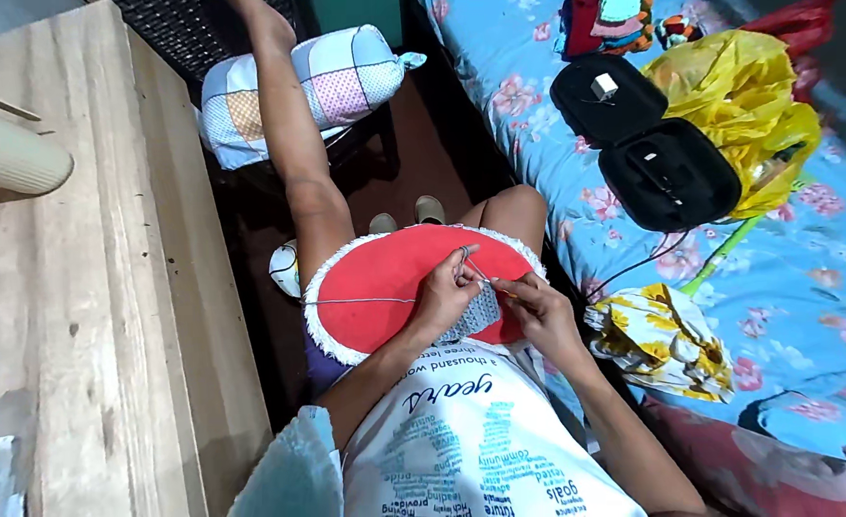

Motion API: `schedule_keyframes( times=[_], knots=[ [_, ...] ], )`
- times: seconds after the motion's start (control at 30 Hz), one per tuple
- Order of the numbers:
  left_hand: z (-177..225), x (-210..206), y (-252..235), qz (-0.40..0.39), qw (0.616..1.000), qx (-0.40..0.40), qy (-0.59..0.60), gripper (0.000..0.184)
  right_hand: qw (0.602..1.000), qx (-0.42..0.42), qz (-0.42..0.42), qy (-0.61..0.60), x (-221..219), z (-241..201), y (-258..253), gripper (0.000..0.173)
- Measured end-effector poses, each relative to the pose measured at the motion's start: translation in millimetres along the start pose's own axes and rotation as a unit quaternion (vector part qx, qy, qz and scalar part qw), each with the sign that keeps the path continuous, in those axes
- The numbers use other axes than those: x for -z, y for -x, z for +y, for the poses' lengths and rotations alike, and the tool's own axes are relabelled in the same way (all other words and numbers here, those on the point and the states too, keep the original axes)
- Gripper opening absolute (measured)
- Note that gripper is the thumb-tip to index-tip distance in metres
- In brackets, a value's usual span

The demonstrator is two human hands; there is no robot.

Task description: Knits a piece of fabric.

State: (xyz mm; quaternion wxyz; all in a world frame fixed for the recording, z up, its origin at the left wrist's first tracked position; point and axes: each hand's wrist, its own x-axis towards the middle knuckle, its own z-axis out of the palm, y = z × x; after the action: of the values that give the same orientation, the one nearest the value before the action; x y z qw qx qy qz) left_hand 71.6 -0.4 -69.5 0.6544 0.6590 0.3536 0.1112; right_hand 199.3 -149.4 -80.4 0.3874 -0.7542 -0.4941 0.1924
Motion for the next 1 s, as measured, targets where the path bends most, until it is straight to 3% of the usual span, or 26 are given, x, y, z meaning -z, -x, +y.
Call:
schedule_keyframes(
  times=[0.43, 1.0],
  knots=[
    [-11.7, -13.1, -3.5, 0.043, 0.996, -0.003, -0.081, 0.047, 0.991, 0.063, 0.031, 0.114, -13.1, 10.1, 4.9, 0.040],
    [-17.9, -19.5, -0.9, 0.050, 0.986, -0.035, -0.155, 0.035, 0.982, 0.067, 0.028, 0.176, -20.4, 6.8, 9.9, 0.043]
  ],
)
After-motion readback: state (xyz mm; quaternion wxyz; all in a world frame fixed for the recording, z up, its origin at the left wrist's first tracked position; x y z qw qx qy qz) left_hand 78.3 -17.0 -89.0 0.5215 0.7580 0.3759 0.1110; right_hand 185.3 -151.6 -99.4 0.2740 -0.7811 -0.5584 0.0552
